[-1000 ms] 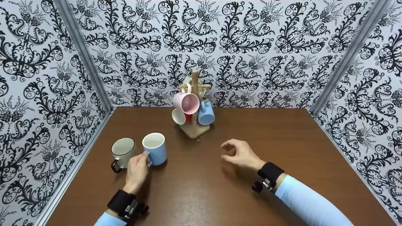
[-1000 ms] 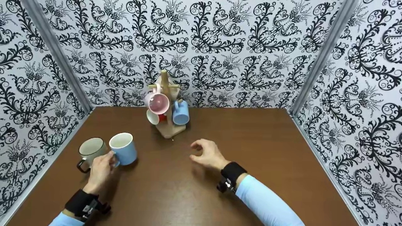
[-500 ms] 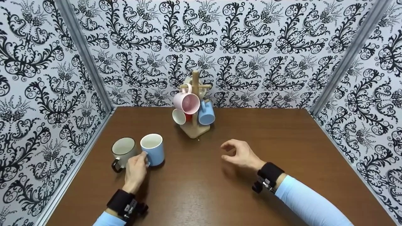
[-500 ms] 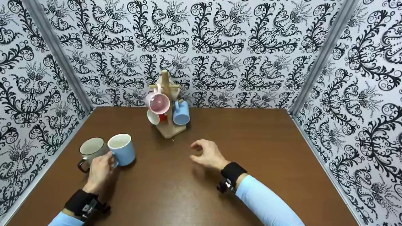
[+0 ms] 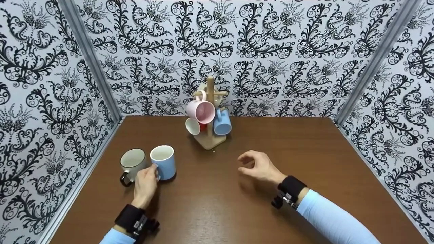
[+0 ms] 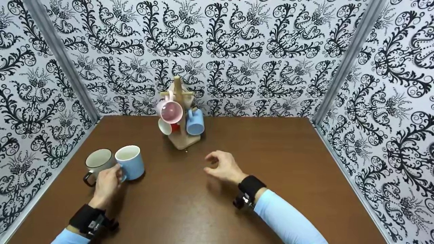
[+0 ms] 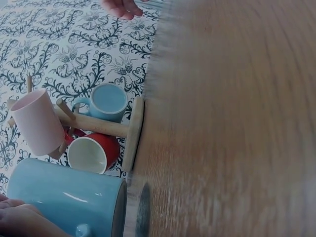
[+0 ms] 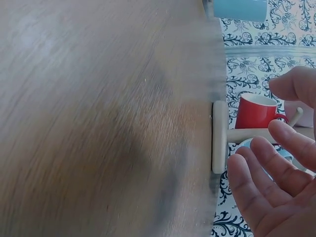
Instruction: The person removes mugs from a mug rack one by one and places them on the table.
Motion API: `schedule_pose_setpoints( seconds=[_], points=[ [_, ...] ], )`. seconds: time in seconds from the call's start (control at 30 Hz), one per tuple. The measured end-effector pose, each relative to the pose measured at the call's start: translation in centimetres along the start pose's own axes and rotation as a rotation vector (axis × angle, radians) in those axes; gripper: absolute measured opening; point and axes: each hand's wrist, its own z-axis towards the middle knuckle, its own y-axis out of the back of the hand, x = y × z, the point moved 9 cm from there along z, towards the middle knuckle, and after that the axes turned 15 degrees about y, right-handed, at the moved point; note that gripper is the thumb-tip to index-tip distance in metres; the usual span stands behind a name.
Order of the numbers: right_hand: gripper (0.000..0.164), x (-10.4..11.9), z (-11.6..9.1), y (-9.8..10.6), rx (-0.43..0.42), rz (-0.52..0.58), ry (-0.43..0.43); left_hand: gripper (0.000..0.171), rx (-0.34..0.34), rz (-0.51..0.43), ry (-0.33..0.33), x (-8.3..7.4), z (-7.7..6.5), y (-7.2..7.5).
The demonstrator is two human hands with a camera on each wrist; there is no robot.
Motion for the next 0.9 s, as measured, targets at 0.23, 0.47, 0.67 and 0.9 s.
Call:
schedule_pose_setpoints(
  seconds=[0.23, 0.47, 0.67, 0.9],
  points=[
    [0.032, -0.3, -0.2, -0.1, 0.0, 0.024, -0.033, 0.048, -0.045, 0.059, -0.003, 0.1, -0.1, 0.3],
    [0.031, -0.9, -0.4, -0.1, -0.004, 0.021, -0.065, 0.047, -0.05, 0.107, 0.004, 0.2, -0.1, 0.3],
    [0.03, -1.4, -0.5, -0.1, -0.008, 0.006, -0.116, 0.046, -0.045, 0.106, 0.011, 0.3, 0.1, -0.1],
    [0.033, -1.3, -0.2, 0.2, -0.013, 0.013, -0.132, 0.046, -0.037, 0.104, 0.011, -0.2, 0.2, -0.3]
  ],
)
